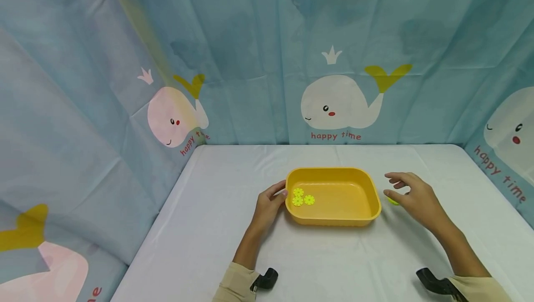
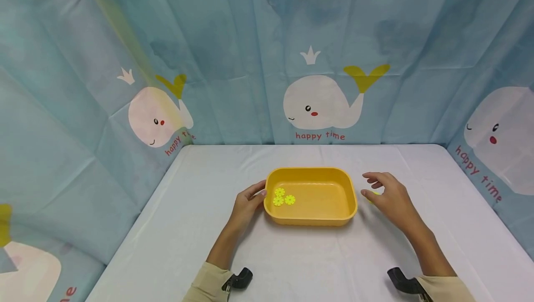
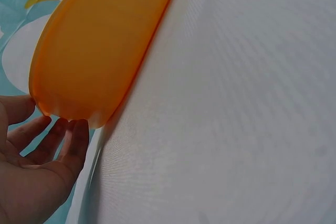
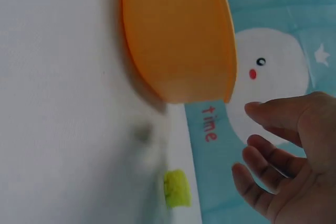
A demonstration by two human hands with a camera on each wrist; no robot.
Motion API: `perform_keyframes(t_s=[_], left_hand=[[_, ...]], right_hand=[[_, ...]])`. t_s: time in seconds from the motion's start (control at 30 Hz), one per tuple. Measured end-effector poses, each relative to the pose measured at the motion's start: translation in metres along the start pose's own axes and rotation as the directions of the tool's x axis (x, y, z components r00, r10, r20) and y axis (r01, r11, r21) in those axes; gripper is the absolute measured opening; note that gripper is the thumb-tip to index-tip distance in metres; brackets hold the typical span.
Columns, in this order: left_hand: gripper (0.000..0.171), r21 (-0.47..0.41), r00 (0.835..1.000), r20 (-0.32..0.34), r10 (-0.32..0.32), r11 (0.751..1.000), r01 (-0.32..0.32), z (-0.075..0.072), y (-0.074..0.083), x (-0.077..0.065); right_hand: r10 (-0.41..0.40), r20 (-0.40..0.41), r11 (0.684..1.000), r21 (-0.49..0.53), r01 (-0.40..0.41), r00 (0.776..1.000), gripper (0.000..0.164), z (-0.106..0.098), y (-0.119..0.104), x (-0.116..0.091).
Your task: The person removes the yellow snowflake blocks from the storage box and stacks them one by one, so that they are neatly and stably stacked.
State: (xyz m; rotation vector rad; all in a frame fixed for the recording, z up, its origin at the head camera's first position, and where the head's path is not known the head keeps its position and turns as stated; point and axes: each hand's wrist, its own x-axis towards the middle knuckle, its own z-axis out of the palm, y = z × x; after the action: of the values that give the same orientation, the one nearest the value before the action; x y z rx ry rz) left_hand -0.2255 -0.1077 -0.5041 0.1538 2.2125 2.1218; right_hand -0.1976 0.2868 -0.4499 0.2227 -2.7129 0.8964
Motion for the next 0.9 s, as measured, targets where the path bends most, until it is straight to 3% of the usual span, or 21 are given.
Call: perform_keyframes(t_s=[0.27, 0.63, 0.9], left_hand=[[0.043, 0.005, 1.000, -0.005, -0.005, 1.000, 0.005, 0.000, -0.002, 0.001], [0.043, 0.016, 1.000, -0.008, -0.015, 1.000, 0.016, 0.000, -0.002, 0.001], [0.043, 0.017, 1.000, -0.004, -0.010, 1.000, 0.010, 0.000, -0.002, 0.002]], right_hand=[[-0.042, -0.045, 0.998, 0.049, 0.044, 0.998, 0.038, 0.008, -0.018, 0.003], [-0.087, -0.034, 0.986, 0.140, 0.091, 0.996, 0.034, 0.030, -0.043, 0.009], [-0.087, 0.049, 0.980, 0.184, 0.077, 0.995, 0.036, 0.042, -0.059, 0.014]])
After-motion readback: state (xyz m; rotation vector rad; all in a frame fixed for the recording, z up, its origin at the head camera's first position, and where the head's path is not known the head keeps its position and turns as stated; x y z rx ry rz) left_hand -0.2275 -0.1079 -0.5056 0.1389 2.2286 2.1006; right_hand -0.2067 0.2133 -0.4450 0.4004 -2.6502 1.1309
